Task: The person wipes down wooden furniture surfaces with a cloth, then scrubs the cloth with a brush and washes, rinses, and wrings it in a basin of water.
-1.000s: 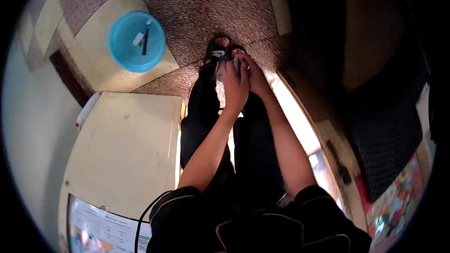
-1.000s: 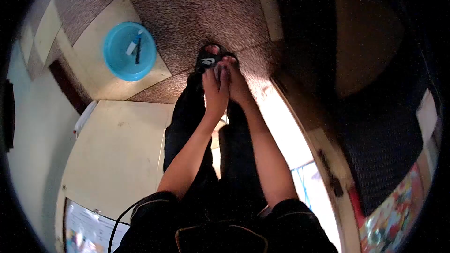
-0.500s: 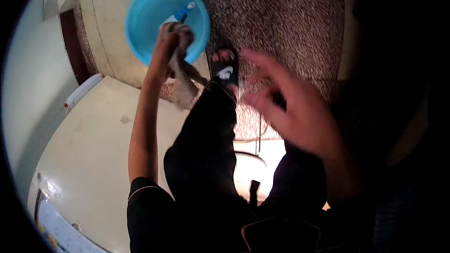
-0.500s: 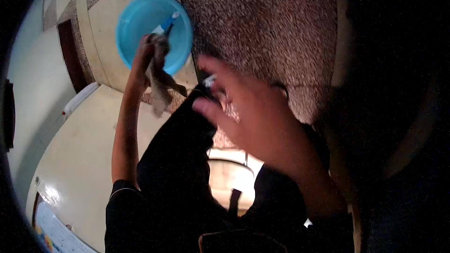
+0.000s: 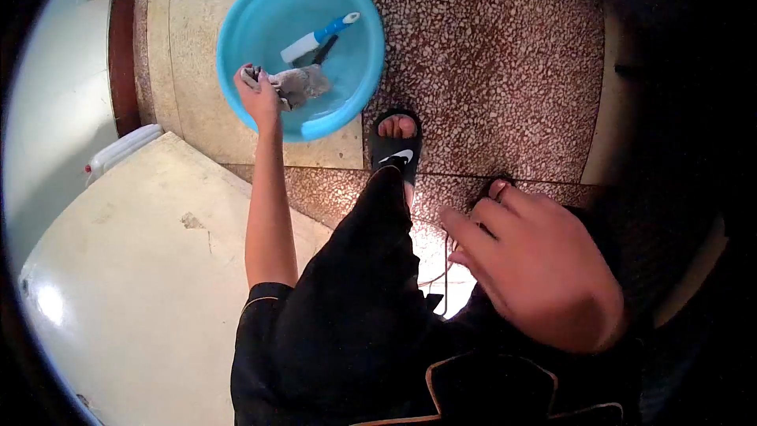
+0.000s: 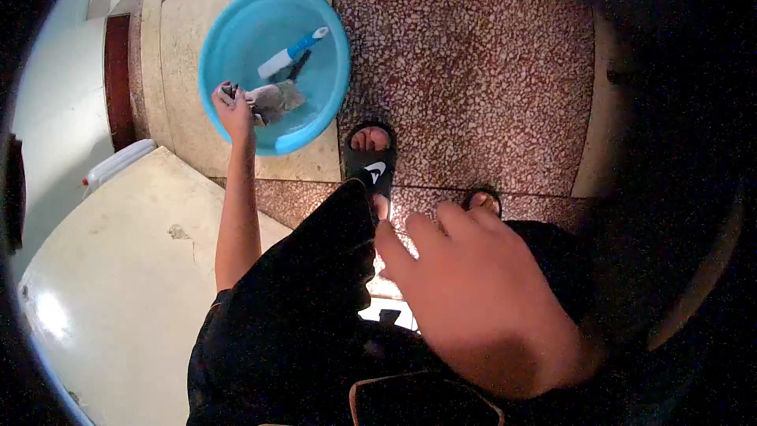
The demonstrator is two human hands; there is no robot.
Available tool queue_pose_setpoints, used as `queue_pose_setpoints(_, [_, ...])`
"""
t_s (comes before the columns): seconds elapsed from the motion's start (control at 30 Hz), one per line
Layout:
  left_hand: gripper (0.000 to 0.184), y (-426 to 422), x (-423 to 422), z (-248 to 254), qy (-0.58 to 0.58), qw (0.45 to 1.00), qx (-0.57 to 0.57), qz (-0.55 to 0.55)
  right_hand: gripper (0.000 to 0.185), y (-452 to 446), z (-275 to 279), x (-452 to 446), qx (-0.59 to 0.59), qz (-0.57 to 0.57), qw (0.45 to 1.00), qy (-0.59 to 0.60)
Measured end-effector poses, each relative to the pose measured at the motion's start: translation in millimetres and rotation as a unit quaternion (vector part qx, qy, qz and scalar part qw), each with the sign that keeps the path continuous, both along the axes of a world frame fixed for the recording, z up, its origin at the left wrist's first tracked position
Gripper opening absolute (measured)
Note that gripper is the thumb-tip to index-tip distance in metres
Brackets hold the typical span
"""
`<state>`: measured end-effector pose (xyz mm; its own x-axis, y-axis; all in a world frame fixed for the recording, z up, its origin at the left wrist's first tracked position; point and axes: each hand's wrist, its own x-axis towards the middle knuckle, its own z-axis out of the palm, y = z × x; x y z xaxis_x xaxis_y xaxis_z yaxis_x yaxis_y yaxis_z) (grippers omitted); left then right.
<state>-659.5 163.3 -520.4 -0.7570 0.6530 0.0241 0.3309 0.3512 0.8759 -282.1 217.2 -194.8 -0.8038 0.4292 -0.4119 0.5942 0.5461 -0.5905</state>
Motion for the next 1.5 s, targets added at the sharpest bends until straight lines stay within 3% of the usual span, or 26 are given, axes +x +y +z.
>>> queue_pose_setpoints(0.1, [0.043,3,9,-1,-0.051,0.998,0.021,0.006,0.033,2,2,-2,-0.060,0.022,0.994,-0.088])
queue_pose_setpoints(0.17, [0.053,4,12,-6,-0.103,0.994,0.032,0.003,0.033,3,-5,-5,-0.023,0.028,0.995,-0.087])
queue_pose_setpoints(0.23, [0.074,8,27,10,0.130,0.987,-0.094,0.016,0.034,9,-17,-18,0.011,0.042,0.996,-0.081])
queue_pose_setpoints(0.37, [0.087,-1,15,-9,0.153,0.987,-0.037,-0.037,0.036,44,-61,-70,-0.025,0.086,0.994,-0.058])
queue_pose_setpoints(0.47, [0.078,4,0,-16,0.050,0.994,-0.004,-0.101,0.037,61,-134,-123,0.015,0.070,0.997,-0.006])
queue_pose_setpoints(0.53, [0.057,0,-1,-6,-0.160,0.972,-0.108,-0.131,0.042,55,-200,-154,0.043,0.032,0.997,0.056])
queue_pose_setpoints(0.57, [0.057,-2,1,-7,-0.159,0.973,-0.108,-0.126,0.048,48,-235,-167,0.041,-0.009,0.995,0.094])
queue_pose_setpoints(0.6, [0.047,-2,1,-6,-0.139,0.973,-0.133,-0.131,0.048,36,-256,-180,0.044,-0.010,0.994,0.101])
queue_pose_setpoints(0.67, [0.033,-2,3,-8,-0.099,0.965,-0.191,-0.149,0.066,10,-284,-199,0.048,-0.100,0.994,0.011])
queue_pose_setpoints(0.73, [0.032,-9,2,-9,-0.043,0.959,-0.194,-0.200,0.069,-1,-296,-207,0.063,-0.089,0.994,0.010])
queue_pose_setpoints(0.83, [0.054,-18,4,9,-0.013,0.928,-0.200,-0.313,0.072,-9,-314,-213,0.054,-0.062,0.997,0.005])
queue_pose_setpoints(1.1, [0.066,-26,4,10,-0.023,0.895,-0.292,-0.335,0.060,-9,-322,-226,0.072,-0.017,0.997,0.001])
queue_pose_setpoints(1.2, [0.066,-24,6,8,0.046,0.854,-0.366,-0.367,0.052,-5,-326,-234,-0.009,0.006,0.998,-0.061])
queue_pose_setpoints(1.27, [0.049,-25,13,6,0.153,0.833,-0.386,-0.366,0.038,-4,-327,-236,-0.015,0.014,0.997,-0.075])
queue_pose_setpoints(1.3, [0.049,-27,13,1,0.153,0.832,-0.388,-0.366,0.038,-2,-329,-236,-0.018,0.014,0.997,-0.075])
queue_pose_setpoints(1.37, [0.031,-31,12,-10,0.247,0.804,-0.379,-0.385,0.027,4,-334,-237,-0.010,0.149,0.981,-0.125])
queue_pose_setpoints(1.5, [0.019,-30,10,-14,0.214,0.790,-0.404,-0.408,0.023,-3,-366,-234,0.036,0.105,0.994,-0.013])
